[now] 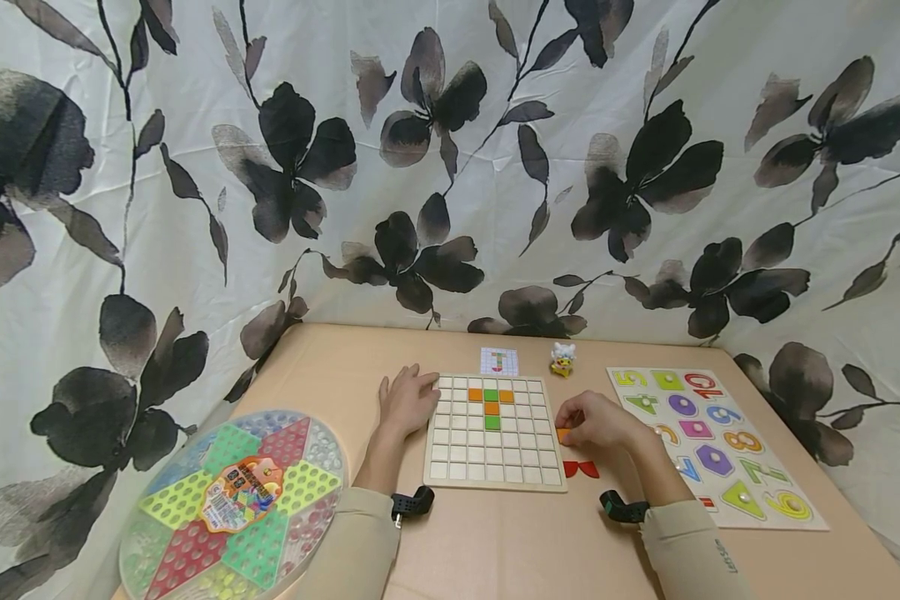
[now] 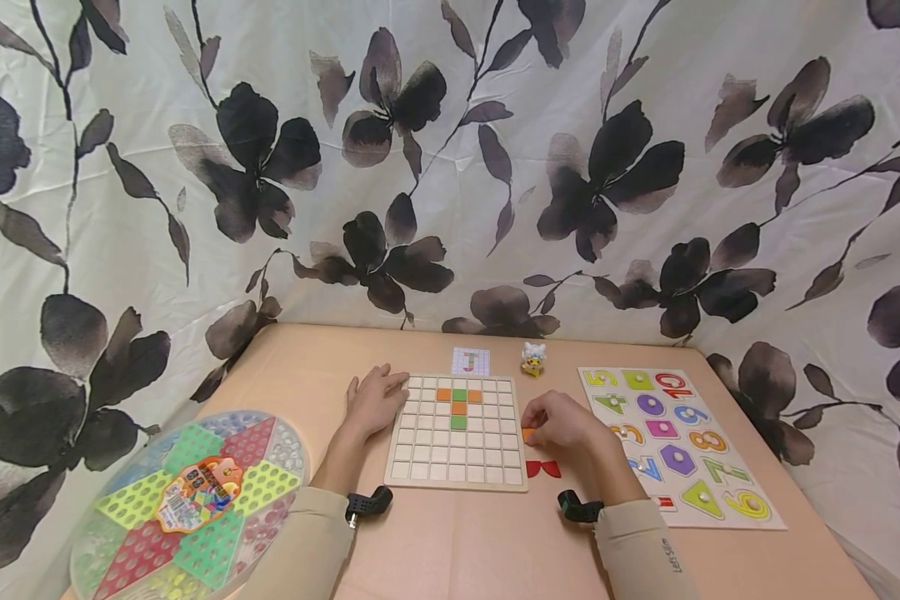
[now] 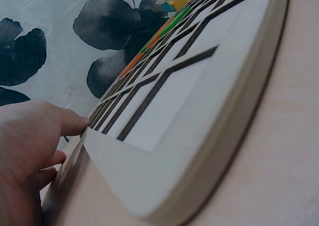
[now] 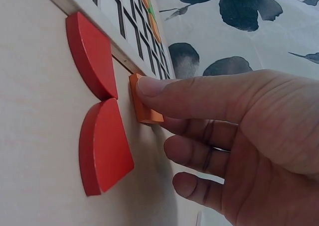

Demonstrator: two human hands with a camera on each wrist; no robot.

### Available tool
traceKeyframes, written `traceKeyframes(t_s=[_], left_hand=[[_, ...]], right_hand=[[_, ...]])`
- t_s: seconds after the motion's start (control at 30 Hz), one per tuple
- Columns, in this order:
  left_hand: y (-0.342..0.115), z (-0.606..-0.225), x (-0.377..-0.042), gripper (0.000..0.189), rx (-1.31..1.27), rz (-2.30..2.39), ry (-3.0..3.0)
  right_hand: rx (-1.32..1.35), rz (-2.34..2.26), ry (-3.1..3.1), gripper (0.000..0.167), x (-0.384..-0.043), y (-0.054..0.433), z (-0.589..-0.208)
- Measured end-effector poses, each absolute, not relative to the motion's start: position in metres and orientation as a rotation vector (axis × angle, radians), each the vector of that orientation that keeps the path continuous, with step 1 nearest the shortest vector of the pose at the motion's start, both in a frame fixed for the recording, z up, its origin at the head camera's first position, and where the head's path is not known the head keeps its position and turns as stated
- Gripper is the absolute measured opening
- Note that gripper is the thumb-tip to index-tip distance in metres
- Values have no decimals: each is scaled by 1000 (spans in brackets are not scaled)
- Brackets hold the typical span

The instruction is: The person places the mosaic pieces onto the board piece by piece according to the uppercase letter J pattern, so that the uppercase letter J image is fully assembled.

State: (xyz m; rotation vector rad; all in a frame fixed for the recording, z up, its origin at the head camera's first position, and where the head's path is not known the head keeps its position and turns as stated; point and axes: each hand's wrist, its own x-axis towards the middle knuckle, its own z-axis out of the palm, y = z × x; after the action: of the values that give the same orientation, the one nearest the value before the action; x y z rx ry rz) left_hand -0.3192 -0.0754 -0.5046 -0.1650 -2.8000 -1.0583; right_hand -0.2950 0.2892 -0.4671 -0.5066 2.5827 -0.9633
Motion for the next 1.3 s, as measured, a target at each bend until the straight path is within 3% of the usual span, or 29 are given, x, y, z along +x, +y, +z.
traceKeyframes(t_s=[0.73,1.3], left_hand=[[-77,-506,-321,38,-159,-1063,-2816],[-76,-507,-322,39,-167,-1050,-2816]], right_hand=[[-584,-1061,2497,4,-292,294,-460],[-600,-1184,2559,20,-297,292,-459]])
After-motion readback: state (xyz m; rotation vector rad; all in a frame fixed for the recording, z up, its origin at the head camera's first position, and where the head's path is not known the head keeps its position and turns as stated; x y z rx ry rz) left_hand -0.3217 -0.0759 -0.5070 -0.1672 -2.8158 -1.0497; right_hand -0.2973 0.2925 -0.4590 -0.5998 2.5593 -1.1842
